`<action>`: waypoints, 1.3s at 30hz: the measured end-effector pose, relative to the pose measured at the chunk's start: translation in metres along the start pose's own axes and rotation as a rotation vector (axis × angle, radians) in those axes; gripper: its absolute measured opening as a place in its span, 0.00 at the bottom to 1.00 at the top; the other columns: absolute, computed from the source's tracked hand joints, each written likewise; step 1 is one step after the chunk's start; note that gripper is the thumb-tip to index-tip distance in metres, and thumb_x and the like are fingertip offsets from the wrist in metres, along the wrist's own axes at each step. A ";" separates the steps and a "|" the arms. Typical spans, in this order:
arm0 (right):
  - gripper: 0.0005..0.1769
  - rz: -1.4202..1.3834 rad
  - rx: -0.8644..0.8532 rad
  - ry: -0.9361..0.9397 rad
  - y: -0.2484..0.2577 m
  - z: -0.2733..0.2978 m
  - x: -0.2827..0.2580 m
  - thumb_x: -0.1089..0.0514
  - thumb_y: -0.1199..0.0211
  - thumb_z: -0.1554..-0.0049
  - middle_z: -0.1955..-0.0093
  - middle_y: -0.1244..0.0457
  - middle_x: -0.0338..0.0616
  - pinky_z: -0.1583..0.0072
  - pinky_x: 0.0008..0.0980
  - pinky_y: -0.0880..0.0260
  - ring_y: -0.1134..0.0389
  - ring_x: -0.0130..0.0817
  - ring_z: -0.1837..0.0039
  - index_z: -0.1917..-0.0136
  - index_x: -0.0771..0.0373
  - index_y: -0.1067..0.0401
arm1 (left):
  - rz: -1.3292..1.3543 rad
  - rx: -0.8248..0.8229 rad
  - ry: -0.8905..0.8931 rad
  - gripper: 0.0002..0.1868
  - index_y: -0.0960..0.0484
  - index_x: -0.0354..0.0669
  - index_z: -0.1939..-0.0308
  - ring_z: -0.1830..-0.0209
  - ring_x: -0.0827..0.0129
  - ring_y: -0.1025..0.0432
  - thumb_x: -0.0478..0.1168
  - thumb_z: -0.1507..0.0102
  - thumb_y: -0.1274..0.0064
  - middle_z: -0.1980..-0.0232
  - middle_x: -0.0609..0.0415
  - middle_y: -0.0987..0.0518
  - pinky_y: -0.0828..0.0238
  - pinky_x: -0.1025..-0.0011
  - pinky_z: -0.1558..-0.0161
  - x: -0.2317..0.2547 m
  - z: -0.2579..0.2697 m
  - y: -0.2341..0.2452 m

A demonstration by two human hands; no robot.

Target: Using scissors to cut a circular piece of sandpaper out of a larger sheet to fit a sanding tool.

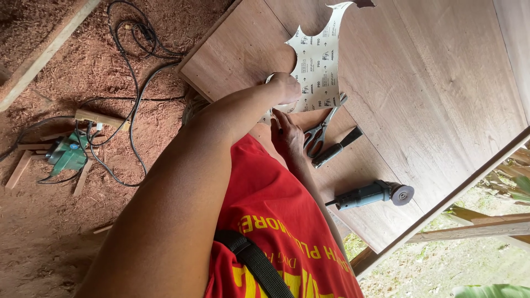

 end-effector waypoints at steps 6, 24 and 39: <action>0.16 0.025 0.019 0.002 0.004 0.003 -0.004 0.52 0.40 0.36 0.41 0.29 0.41 0.48 0.40 0.26 0.26 0.42 0.56 0.36 0.53 0.27 | 0.084 0.001 0.017 0.11 0.17 0.31 0.59 0.59 0.63 0.22 0.38 0.32 0.50 0.56 0.46 0.18 0.19 0.59 0.62 -0.001 -0.003 -0.002; 0.13 -0.023 0.021 -0.051 0.016 0.019 0.010 0.53 0.38 0.38 0.43 0.29 0.40 0.53 0.41 0.27 0.26 0.42 0.58 0.39 0.51 0.25 | 0.019 0.017 0.003 0.11 0.17 0.33 0.60 0.62 0.64 0.22 0.38 0.32 0.50 0.58 0.46 0.17 0.20 0.61 0.64 0.001 0.005 0.003; 0.11 -0.218 0.104 -0.151 0.030 0.025 0.037 0.55 0.37 0.37 0.50 0.27 0.46 0.53 0.32 0.24 0.23 0.35 0.52 0.41 0.57 0.23 | -0.027 0.023 0.000 0.09 0.19 0.36 0.61 0.64 0.68 0.26 0.39 0.33 0.50 0.61 0.50 0.20 0.23 0.69 0.59 0.007 0.017 -0.010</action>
Point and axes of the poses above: each hand's wrist, its own z-axis away from the middle knuckle, its own y-axis out of the back of the hand, x = y × z, the point moved 7 cm from there along -z, towards the middle knuckle
